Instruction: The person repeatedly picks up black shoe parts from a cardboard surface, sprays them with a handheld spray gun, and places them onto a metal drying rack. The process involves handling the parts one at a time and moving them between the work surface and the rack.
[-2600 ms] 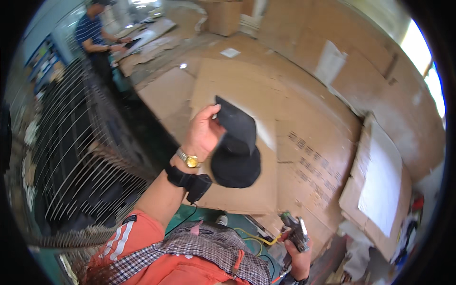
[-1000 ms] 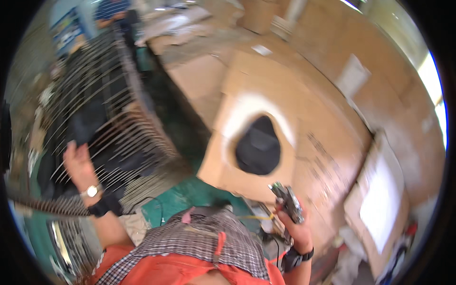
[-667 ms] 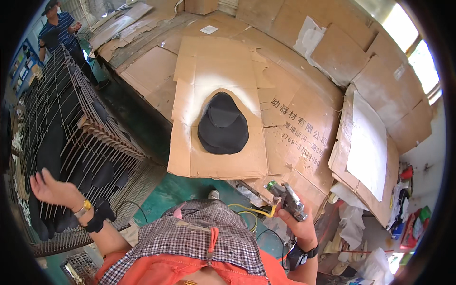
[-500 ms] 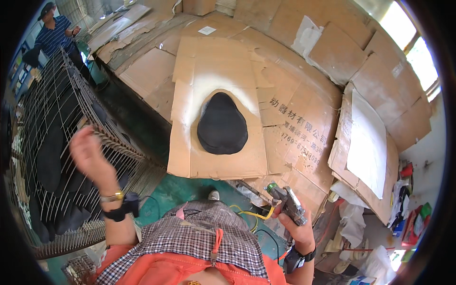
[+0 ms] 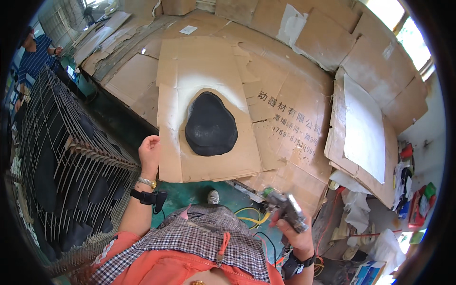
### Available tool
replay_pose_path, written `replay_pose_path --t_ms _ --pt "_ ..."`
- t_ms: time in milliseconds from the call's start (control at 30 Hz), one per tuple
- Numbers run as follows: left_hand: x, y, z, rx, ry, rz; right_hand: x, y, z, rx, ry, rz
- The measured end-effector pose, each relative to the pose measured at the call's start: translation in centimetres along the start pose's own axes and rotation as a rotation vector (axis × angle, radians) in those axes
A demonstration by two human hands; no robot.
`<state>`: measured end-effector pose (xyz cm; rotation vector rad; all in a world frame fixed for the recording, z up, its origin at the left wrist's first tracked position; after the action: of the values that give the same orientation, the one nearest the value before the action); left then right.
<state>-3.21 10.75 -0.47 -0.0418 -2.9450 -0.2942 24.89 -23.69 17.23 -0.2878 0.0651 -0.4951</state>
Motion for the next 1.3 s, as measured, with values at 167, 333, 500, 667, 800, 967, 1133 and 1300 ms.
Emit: replay_pose_path --t_ms 167,333,500,667,800,967,1133,1300 --pt "2.4 0.5 0.8 -0.012 0.027 -0.093 2.1 -1.2 0.5 -0.016 -0.051 -0.052" --pt "1.0 0.9 0.2 -0.001 0.020 -0.057 -0.5 -0.7 0.3 -0.041 0.032 -0.010" --pt "-1.0 1.3 2.1 -0.003 0.024 -0.001 -0.1 0.1 0.3 0.013 0.045 -0.122" --pt "-2.7 1.9 3.9 0.036 0.156 0.059 0.8 -1.2 -0.2 -0.009 -0.006 -0.101" --pt "-4.8 2.2 6.3 0.112 0.214 0.126 2.8 -1.4 -1.0 -0.040 0.020 -0.134" --pt "-9.3 2.6 9.0 0.221 0.283 0.220 -0.3 0.9 -0.2 0.035 0.100 -0.083" --pt "-11.4 3.3 11.7 0.257 0.513 0.255 1.5 1.9 -0.7 0.007 0.044 -0.175" --pt "-12.5 3.4 10.5 0.256 0.653 0.238 1.5 1.2 -0.6 -0.035 0.104 -0.125"
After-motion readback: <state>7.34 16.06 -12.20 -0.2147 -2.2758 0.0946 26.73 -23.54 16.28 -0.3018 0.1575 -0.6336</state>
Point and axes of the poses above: each hand's wrist, its own y-axis towards the middle knuckle, its own x-axis out of the back of the hand, z = x × y, the point moved 4 cm from there along y, towards the middle knuckle, and after that the axes turned 6 degrees about -x, right-handed, at the moved point
